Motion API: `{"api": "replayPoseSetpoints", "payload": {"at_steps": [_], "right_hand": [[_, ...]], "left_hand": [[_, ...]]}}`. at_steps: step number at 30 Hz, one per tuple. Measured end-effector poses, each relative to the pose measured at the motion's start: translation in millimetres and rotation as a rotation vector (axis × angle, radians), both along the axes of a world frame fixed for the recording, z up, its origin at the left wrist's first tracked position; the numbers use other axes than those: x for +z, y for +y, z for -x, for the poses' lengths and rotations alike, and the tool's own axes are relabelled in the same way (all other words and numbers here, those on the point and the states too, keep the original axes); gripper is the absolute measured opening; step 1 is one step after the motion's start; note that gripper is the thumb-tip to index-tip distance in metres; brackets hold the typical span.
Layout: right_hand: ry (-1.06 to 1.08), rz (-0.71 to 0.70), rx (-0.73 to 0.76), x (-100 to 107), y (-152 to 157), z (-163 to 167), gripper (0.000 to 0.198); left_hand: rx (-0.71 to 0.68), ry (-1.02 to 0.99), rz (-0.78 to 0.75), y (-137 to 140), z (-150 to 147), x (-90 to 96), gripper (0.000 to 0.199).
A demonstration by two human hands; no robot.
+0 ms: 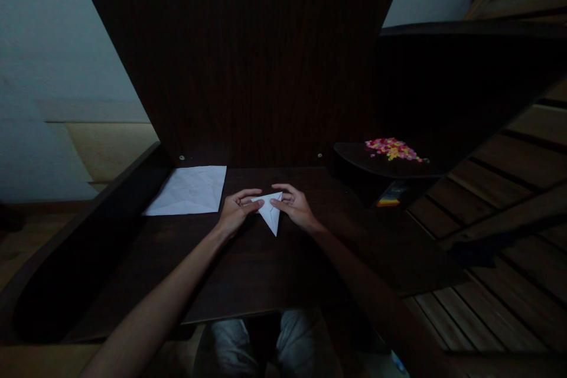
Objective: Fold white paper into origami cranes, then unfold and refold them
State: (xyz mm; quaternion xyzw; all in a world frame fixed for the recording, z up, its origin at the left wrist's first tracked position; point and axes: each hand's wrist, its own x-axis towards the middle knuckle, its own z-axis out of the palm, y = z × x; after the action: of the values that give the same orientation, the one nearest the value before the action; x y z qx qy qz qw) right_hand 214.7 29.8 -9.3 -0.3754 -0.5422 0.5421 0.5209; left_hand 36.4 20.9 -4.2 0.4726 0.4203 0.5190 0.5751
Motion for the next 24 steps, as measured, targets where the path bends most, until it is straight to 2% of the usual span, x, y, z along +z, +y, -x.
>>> {"api": "replayPoseSetpoints", "payload": {"at_steps": [4, 9, 16, 24], "right_hand": [[-0.026, 0.003, -0.005, -1.5, 2.0, -0.6, 0.034], [-0.009, 0.005, 0.019, -1.9, 3.4, -1.3, 0.039], [-0.052, -0.060, 0.001, -0.2, 2.3, -1.9, 0.041], [-0.068, -0.037, -0.012, -8.6, 1.8, 1.3, 0.037]], "left_hand": [[0.011, 0.037, -0.038, 0.2, 0.5, 0.6, 0.050], [0.031, -0.012, -0.032, 0.5, -0.7, 1.8, 0.046], [0.018, 0.001, -0.055, 0.8, -0.4, 1.6, 0.059], [0.022, 0.077, -0.088, -2.5, -1.6, 1.2, 0.065]]}}
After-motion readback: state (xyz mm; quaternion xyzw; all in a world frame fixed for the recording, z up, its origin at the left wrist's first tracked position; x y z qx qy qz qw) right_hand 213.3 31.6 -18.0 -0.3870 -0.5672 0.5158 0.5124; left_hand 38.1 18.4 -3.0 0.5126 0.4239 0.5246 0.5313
